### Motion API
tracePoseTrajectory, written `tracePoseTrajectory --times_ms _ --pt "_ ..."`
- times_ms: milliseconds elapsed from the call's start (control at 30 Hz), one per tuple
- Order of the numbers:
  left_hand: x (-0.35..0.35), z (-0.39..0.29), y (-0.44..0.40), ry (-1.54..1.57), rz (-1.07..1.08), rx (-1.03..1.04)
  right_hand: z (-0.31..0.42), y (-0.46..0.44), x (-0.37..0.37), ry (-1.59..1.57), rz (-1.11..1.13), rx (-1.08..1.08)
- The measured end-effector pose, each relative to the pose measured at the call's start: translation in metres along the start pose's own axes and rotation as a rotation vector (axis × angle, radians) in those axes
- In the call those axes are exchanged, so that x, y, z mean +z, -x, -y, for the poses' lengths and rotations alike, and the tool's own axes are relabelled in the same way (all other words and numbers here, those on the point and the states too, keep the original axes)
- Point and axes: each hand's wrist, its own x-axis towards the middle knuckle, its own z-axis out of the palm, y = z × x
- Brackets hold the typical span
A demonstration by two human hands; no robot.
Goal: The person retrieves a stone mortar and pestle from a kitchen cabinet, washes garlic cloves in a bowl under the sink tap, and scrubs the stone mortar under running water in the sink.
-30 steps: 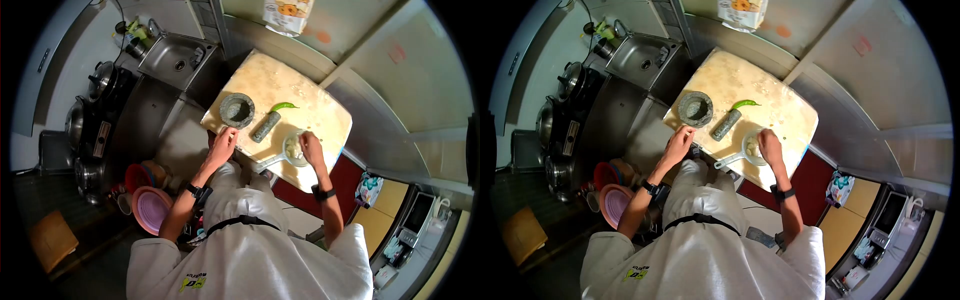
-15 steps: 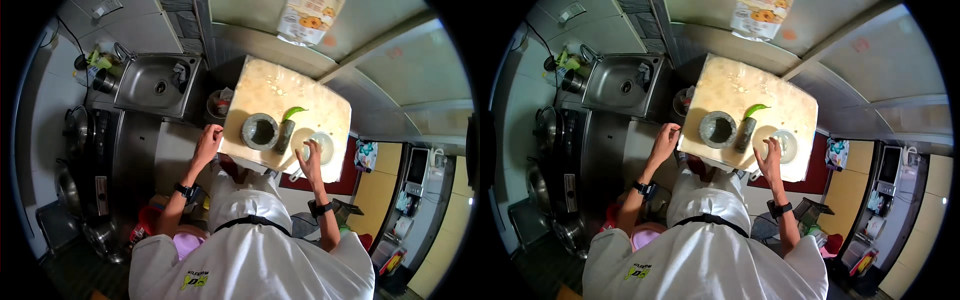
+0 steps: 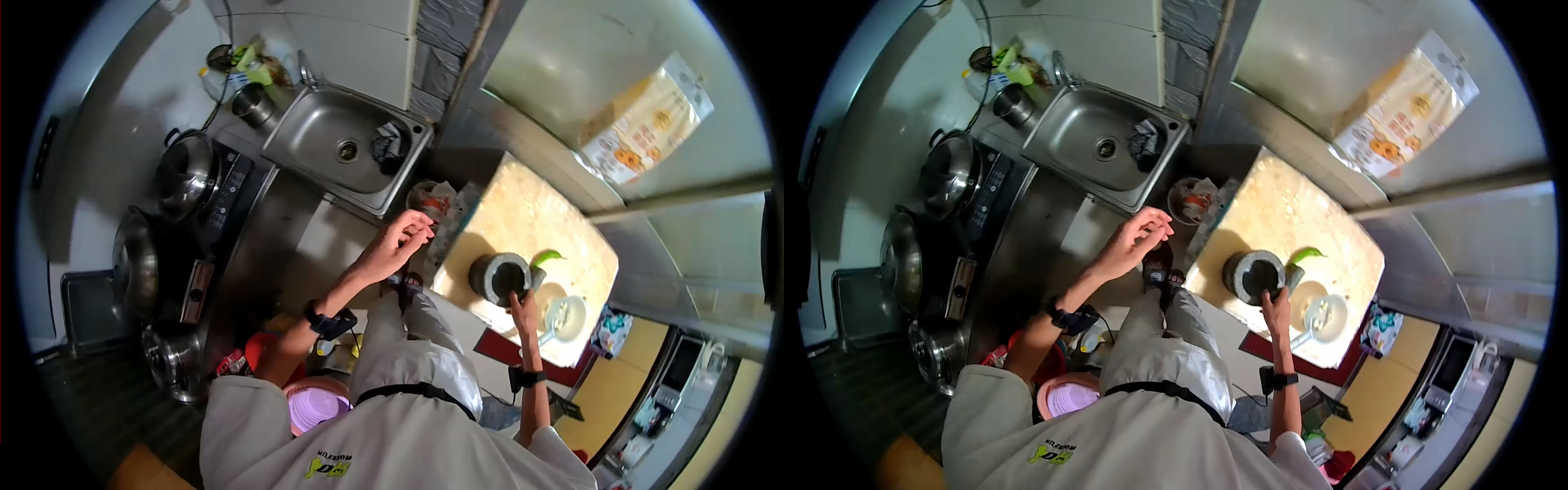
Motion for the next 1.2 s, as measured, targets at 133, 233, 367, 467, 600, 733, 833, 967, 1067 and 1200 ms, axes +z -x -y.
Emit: tracePoseTrajectory --times_ms 133,233,367,467,600,733,833,967,1067,1200 --pt "-0.025 -0.121 0.022 0.288 0.23 -0.001 0.003 0.002 0.002 0.116 -0.031 -0.028" --pt "-0.013 -0.197 0.04 0.653 0.453 0.033 -0.013 -0.003 0.011 0.009 -0.049 -0.032" --pt "0.006 -0.238 0.05 0.969 0.644 0.13 0.008 0.003 0.004 0.052 0.013 0.013" --pt "0.029 -0.232 0.043 1.069 0.533 0.41 0.007 0.003 0.006 0.129 -0.049 -0.08" --pt "0.018 -0.227 0.037 1.095 0.578 0.446 0.018 0.004 0.003 0.188 -0.022 -0.054" --pt "-0.008 -0.223 0.034 1.054 0.672 0.357 0.016 0.005 0.006 0.164 -0.062 -0.067" --pt "-0.014 -0.227 0.035 0.992 0.693 0.386 0.009 0.002 0.011 0.141 -0.078 -0.073" --pt "-0.009 -0.234 0.031 0.988 0.662 0.468 0.007 0.001 0.014 0.2 -0.099 0.011" --pt "0.004 -0.234 0.046 0.994 0.554 0.486 0.024 0.003 0.016 0.086 -0.102 -0.024" --pt "-0.008 -0.227 0.039 0.978 0.66 0.538 0.012 0.005 0.017 0.212 -0.184 -0.105"
